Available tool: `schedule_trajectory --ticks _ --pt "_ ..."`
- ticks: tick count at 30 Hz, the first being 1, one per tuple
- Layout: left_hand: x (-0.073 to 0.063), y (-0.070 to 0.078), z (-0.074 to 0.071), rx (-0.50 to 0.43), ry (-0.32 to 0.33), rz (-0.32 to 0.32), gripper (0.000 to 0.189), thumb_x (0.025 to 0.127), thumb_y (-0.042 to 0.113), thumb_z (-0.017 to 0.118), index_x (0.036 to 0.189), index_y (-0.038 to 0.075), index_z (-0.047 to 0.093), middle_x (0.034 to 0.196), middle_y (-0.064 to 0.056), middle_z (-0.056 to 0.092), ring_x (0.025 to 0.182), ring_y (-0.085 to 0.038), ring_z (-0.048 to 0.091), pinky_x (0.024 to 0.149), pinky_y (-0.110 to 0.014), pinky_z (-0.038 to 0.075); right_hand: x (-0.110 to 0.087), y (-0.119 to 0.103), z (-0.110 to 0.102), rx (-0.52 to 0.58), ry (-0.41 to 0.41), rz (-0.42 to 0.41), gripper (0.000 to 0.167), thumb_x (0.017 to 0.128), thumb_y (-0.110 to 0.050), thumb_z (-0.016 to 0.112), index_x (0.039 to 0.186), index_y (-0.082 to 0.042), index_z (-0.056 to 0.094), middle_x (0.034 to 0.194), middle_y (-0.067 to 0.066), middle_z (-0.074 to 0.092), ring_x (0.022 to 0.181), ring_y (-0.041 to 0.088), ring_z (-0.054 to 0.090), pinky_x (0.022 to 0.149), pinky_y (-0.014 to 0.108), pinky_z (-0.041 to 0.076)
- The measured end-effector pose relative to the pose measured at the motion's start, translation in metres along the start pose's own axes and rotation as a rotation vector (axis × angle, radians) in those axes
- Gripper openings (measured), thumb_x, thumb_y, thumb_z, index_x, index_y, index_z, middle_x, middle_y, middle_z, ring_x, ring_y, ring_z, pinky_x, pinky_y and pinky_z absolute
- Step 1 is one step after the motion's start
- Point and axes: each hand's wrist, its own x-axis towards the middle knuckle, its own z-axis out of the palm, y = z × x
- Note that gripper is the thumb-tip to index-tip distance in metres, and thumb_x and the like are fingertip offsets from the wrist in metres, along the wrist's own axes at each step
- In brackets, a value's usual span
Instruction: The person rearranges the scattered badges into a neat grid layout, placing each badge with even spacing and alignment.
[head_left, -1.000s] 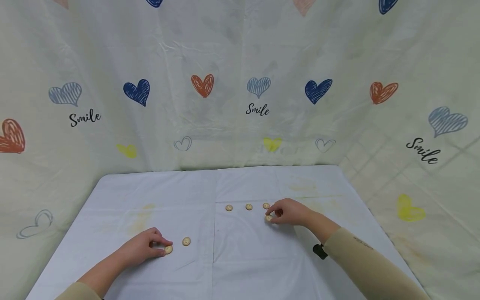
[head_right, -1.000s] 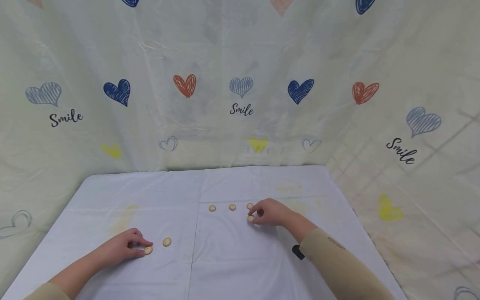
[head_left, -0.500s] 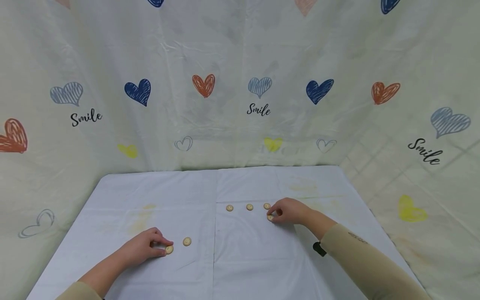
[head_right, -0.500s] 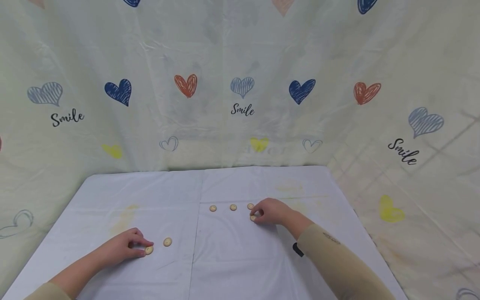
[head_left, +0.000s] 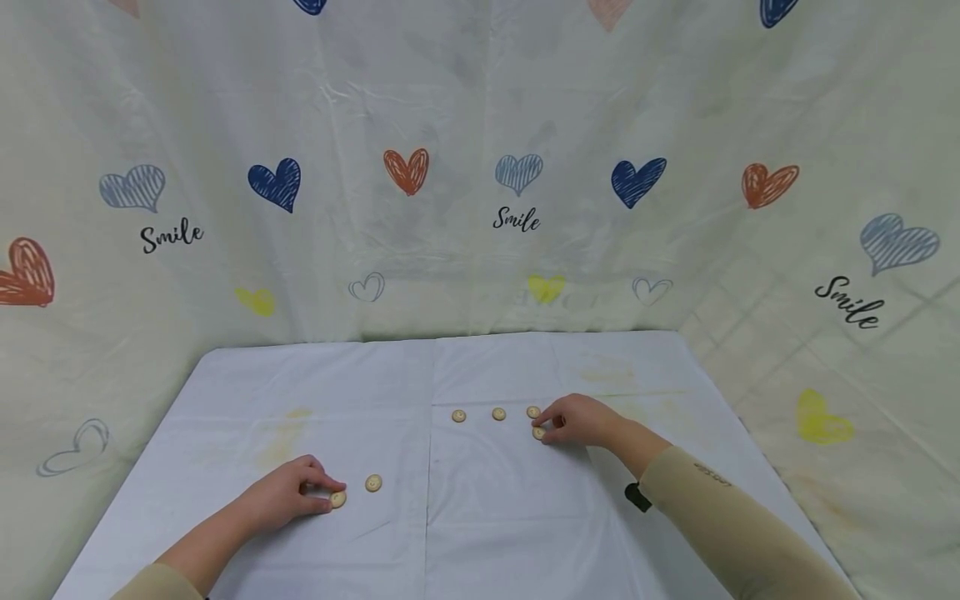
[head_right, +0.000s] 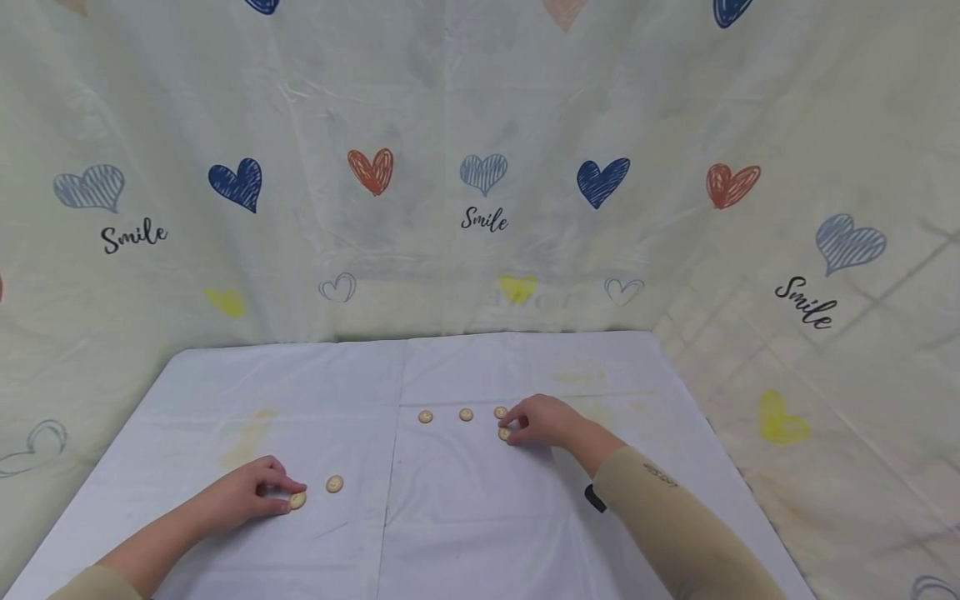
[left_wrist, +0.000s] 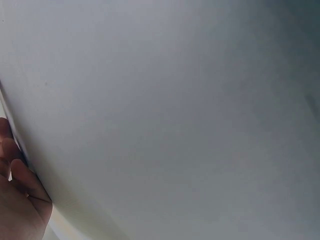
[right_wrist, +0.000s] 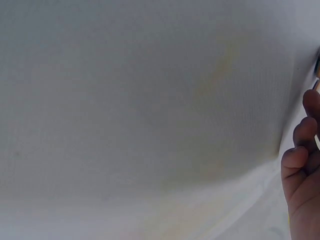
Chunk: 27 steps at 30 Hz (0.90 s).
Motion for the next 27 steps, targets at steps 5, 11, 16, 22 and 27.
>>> schedule_trajectory --ticks 5,11,16,22,27 --pt "0.001 0.0 0.0 0.002 0.001 -0.017 0.026 0.08 0.033 0.082 0.106 0.028 0.079 0.093 0.005 0.054 0.079 -0.007 0.048 0.069 -0.025 0.04 -0.001 0.0 -0.003 0.027 0.007 0.021 0.029 0.085 -0.037 0.079 0.113 -0.032 0.076 0.073 -0.008 0.056 0.069 0.01 0.05 0.066 0.03 0.041" --pt "0.001 -0.002 0.001 -0.007 0.0 -0.002 0.028 0.08 0.035 0.081 0.107 0.025 0.079 0.093 0.005 0.054 0.079 -0.008 0.048 0.069 -0.025 0.04 -0.005 0.0 -0.008 0.101 0.016 0.053 0.031 0.083 -0.038 0.08 0.113 -0.034 0.076 0.073 -0.006 0.057 0.069 0.012 0.05 0.065 0.032 0.042" --pt "0.002 -0.004 0.002 0.0 0.006 -0.016 0.026 0.08 0.035 0.081 0.105 0.029 0.079 0.093 0.006 0.054 0.08 -0.007 0.048 0.069 -0.025 0.04 -0.007 0.001 -0.01 0.122 0.029 0.04 0.031 0.084 -0.038 0.079 0.114 -0.034 0.076 0.071 -0.005 0.057 0.066 0.012 0.049 0.063 0.031 0.041" --pt "0.002 -0.004 0.003 0.008 0.008 -0.029 0.025 0.08 0.036 0.082 0.104 0.032 0.079 0.093 0.006 0.054 0.081 -0.008 0.049 0.07 -0.025 0.04 -0.01 0.002 -0.012 0.165 0.036 0.027 0.031 0.084 -0.035 0.08 0.114 -0.031 0.076 0.073 -0.005 0.058 0.066 0.012 0.049 0.062 0.03 0.041" --pt "0.001 -0.003 0.003 0.009 0.01 -0.026 0.025 0.08 0.034 0.082 0.104 0.03 0.079 0.093 0.006 0.054 0.081 -0.009 0.048 0.07 -0.025 0.04 -0.008 -0.005 -0.01 0.231 0.038 0.003 0.033 0.083 -0.037 0.08 0.115 -0.027 0.076 0.077 -0.005 0.059 0.07 0.013 0.05 0.062 0.029 0.042"
